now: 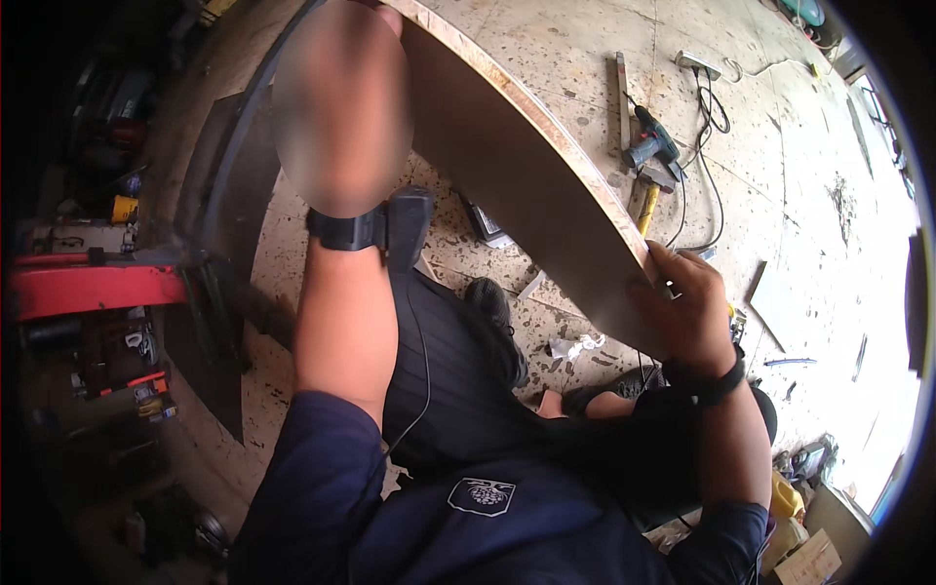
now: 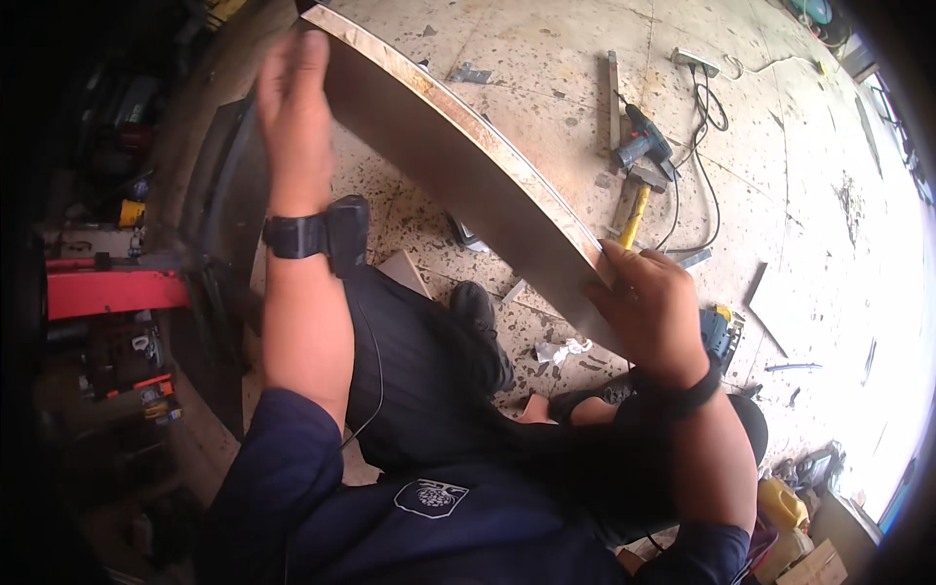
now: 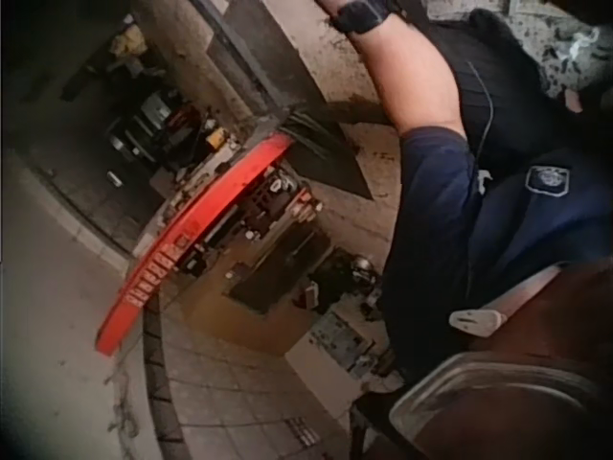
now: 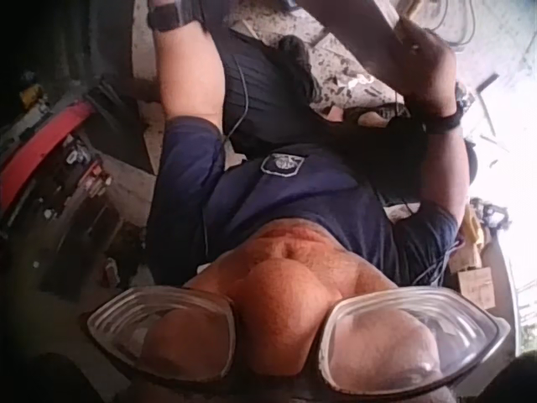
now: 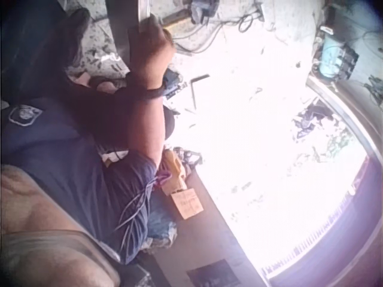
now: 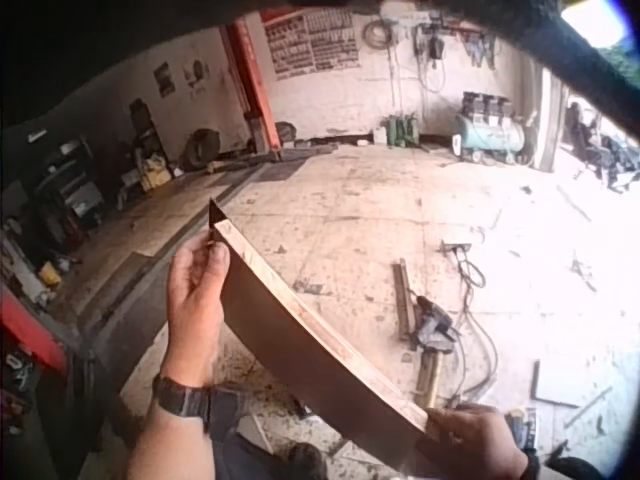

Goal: Sanding the edge of a wood panel with an angle grinder and attaching a metal bracket using a power drill.

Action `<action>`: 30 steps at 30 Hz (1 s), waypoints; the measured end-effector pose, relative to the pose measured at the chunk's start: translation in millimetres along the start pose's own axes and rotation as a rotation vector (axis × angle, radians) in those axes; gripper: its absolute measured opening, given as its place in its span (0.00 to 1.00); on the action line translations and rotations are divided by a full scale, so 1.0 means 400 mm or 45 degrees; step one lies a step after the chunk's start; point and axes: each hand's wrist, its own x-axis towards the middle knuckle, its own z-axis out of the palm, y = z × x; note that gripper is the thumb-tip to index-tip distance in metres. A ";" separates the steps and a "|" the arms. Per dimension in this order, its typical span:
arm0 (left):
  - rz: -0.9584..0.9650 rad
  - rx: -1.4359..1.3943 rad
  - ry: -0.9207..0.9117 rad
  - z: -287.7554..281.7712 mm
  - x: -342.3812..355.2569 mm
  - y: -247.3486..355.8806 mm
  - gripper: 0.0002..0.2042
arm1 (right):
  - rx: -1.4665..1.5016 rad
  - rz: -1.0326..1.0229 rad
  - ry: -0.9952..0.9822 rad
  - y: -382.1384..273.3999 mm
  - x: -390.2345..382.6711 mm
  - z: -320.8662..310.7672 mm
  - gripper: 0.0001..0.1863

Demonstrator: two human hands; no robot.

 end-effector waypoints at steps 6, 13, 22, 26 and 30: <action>-0.093 0.226 -0.010 -0.129 0.030 0.068 0.24 | 0.443 -0.038 -0.233 0.028 0.004 -0.069 0.24; -0.279 0.574 -0.089 -0.158 -0.050 0.180 0.27 | 0.471 0.271 -0.310 0.065 0.016 -0.078 0.21; -0.552 0.525 -0.250 -0.284 -0.224 0.508 0.16 | 0.477 -0.099 -0.064 0.085 0.028 -0.079 0.24; -0.666 0.347 -0.158 -0.351 -0.343 0.578 0.17 | 0.588 -0.125 -0.342 0.074 0.040 -0.035 0.25; -0.701 0.248 -0.070 -0.465 -0.442 0.544 0.29 | 0.545 -0.122 -0.482 0.051 0.036 0.019 0.26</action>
